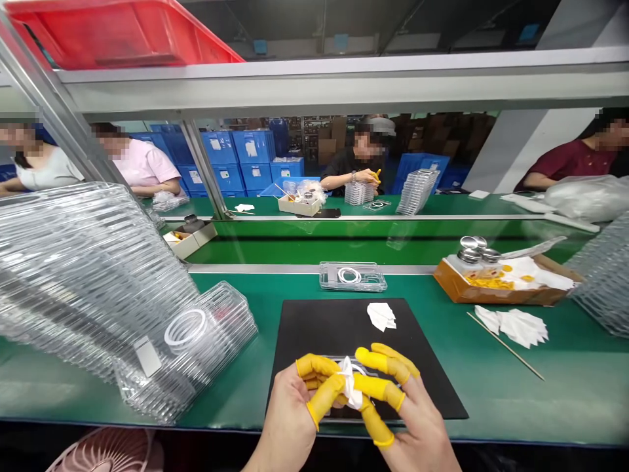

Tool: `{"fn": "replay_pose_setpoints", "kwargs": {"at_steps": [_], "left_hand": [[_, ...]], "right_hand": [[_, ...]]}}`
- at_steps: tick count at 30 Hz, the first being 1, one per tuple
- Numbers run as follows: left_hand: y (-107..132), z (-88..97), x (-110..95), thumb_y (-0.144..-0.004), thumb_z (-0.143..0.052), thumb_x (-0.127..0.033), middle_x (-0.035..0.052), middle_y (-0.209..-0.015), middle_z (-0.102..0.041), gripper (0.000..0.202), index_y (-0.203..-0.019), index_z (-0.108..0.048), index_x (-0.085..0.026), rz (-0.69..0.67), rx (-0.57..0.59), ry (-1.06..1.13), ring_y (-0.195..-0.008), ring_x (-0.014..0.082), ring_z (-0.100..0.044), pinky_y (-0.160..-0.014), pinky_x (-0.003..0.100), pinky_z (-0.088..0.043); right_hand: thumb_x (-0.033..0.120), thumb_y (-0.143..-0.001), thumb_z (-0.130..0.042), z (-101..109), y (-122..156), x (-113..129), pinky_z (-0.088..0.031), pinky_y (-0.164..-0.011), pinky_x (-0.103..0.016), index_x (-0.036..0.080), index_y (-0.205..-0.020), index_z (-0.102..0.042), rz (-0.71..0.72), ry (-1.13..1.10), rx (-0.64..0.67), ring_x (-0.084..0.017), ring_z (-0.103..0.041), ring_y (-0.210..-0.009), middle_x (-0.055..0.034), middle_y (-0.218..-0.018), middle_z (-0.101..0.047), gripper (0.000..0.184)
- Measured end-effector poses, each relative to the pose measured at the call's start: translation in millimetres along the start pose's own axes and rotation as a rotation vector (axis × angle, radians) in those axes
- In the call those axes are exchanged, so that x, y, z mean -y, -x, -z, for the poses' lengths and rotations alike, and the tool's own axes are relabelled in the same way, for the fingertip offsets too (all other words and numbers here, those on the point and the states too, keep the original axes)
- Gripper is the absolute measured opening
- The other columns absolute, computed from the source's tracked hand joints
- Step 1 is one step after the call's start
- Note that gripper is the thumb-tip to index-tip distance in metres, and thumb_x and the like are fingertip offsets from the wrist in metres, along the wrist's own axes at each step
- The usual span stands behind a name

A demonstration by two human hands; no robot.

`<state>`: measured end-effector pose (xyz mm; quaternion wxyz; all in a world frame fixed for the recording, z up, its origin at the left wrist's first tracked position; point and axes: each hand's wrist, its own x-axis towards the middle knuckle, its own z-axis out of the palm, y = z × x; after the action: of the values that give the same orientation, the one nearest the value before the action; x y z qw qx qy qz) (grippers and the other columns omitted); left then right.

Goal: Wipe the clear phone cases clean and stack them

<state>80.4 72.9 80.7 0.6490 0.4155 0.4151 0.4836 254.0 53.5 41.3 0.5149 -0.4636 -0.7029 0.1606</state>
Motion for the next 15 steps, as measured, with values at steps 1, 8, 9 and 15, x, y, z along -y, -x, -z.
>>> {"fn": "replay_pose_setpoints", "kwargs": {"at_steps": [1, 8, 9, 15], "left_hand": [[0.9, 1.0, 0.8, -0.071, -0.082, -0.033, 0.0022, -0.075, -0.069, 0.02, -0.078, -0.071, -0.017, 0.001, 0.0, -0.008, -0.07, 0.016, -0.065, -0.064, 0.022, -0.052], [2.4, 8.1, 1.0, -0.079, -0.076, -0.03, 0.0045, -0.088, -0.067, 0.015, -0.079, -0.069, -0.016, -0.023, 0.059, -0.062, -0.083, 0.0175, -0.061, -0.077, 0.025, -0.047], [2.4, 8.4, 1.9, -0.08, -0.075, -0.029, 0.004, -0.086, -0.067, 0.015, -0.079, -0.068, -0.016, 0.001, 0.087, -0.016, -0.081, 0.0166, -0.06, -0.075, 0.025, -0.046], [1.8, 9.1, 11.7, -0.075, -0.075, -0.029, 0.0018, -0.081, -0.068, 0.018, -0.084, -0.066, -0.016, 0.262, 0.053, 0.331, -0.075, 0.0151, -0.061, -0.07, 0.025, -0.048]], "right_hand": [[0.024, -0.082, -0.067, 1.6, -2.5, 0.1, -0.048, -0.097, -0.048, 0.036, -0.106, -0.071, -0.092, -0.096, 0.031, -0.031, -0.055, -0.117, -0.0055, -0.121, -0.064, 0.027], [0.044, -0.079, -0.072, 10.9, -21.5, 14.2, -0.053, -0.074, -0.03, 0.022, -0.088, -0.074, -0.766, -0.887, 0.204, -0.018, -0.064, -0.076, -0.0061, -0.087, -0.072, 0.024], [0.043, -0.076, -0.075, 9.8, -23.4, 16.7, -0.052, -0.072, -0.028, 0.02, -0.084, -0.074, -0.787, -0.936, 0.192, -0.017, -0.063, -0.072, -0.0052, -0.081, -0.071, 0.024], [0.046, -0.073, -0.077, 1.7, -19.5, 4.1, -0.053, -0.079, -0.039, 0.02, -0.091, -0.07, -0.874, -0.902, 0.217, -0.025, -0.067, -0.083, -0.0083, -0.09, -0.071, 0.033]]}}
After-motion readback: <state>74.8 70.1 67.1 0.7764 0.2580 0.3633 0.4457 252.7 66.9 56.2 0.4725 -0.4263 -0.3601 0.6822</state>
